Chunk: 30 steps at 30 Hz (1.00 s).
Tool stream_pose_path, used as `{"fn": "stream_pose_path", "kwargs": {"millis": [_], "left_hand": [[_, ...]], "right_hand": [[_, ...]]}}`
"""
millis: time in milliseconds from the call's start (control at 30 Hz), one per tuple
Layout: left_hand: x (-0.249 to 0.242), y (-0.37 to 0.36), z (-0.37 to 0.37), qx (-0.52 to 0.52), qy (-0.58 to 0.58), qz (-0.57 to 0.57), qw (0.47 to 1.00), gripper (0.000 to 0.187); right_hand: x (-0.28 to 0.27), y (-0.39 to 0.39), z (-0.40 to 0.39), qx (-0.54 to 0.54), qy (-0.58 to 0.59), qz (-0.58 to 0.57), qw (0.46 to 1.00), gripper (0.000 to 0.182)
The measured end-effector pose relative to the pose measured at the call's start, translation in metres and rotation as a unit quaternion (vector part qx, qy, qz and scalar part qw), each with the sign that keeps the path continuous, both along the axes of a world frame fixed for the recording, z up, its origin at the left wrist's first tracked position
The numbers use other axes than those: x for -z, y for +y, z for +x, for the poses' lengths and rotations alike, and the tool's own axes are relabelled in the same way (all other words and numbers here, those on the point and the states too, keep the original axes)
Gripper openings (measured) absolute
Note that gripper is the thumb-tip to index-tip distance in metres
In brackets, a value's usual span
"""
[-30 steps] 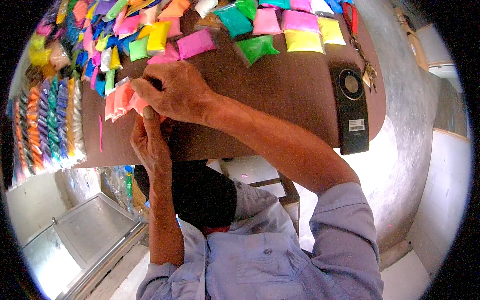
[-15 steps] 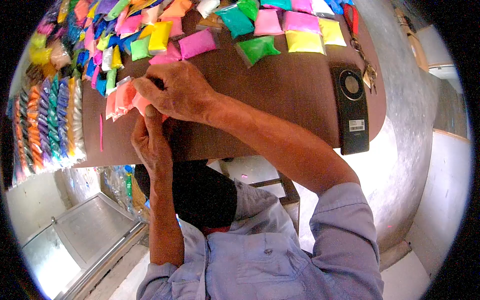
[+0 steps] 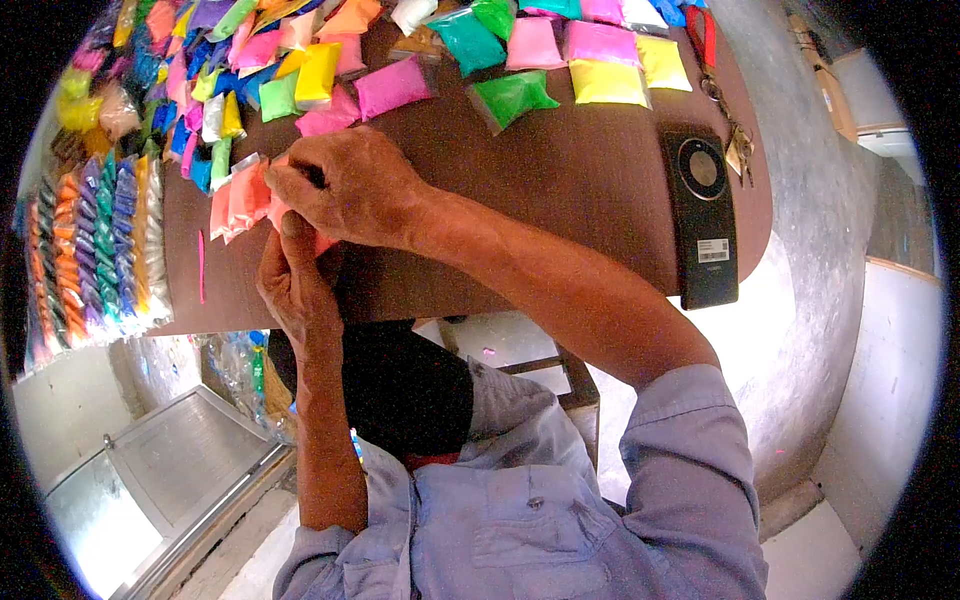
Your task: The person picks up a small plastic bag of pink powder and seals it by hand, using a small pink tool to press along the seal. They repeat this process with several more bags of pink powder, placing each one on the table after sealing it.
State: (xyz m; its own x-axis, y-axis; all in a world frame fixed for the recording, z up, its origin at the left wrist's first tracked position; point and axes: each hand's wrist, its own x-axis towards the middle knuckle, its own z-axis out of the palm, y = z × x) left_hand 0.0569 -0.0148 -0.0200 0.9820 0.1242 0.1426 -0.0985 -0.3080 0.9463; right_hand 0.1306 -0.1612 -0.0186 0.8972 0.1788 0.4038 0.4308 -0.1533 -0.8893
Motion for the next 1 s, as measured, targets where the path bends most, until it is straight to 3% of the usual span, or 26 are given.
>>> {"fn": "stream_pose_path", "kwargs": {"millis": [100,333,400,1000], "left_hand": [[0.0011,0.0021,0.0015,-0.01,0.005,0.03,0.999,0.042],[-0.0015,-0.0009,0.0018,-0.012,-0.013,-0.028,0.999,0.042],[-0.0006,0.0004,0.0022,-0.007,-0.015,-0.023,1.0,0.041],[-0.0005,-0.0032,0.0046,-0.031,-0.039,-0.028,0.998,0.04]], "right_hand": [[0.0027,0.0028,0.0002,0.004,-0.002,0.022,1.0,0.024],[0.0036,0.0055,0.0003,-0.007,-0.019,0.008,1.0,0.022],[0.001,0.0078,0.0,0.004,-0.003,0.049,0.999,0.029],[0.0019,0.005,-0.0016,-0.006,-0.045,0.028,0.999,0.027]]}}
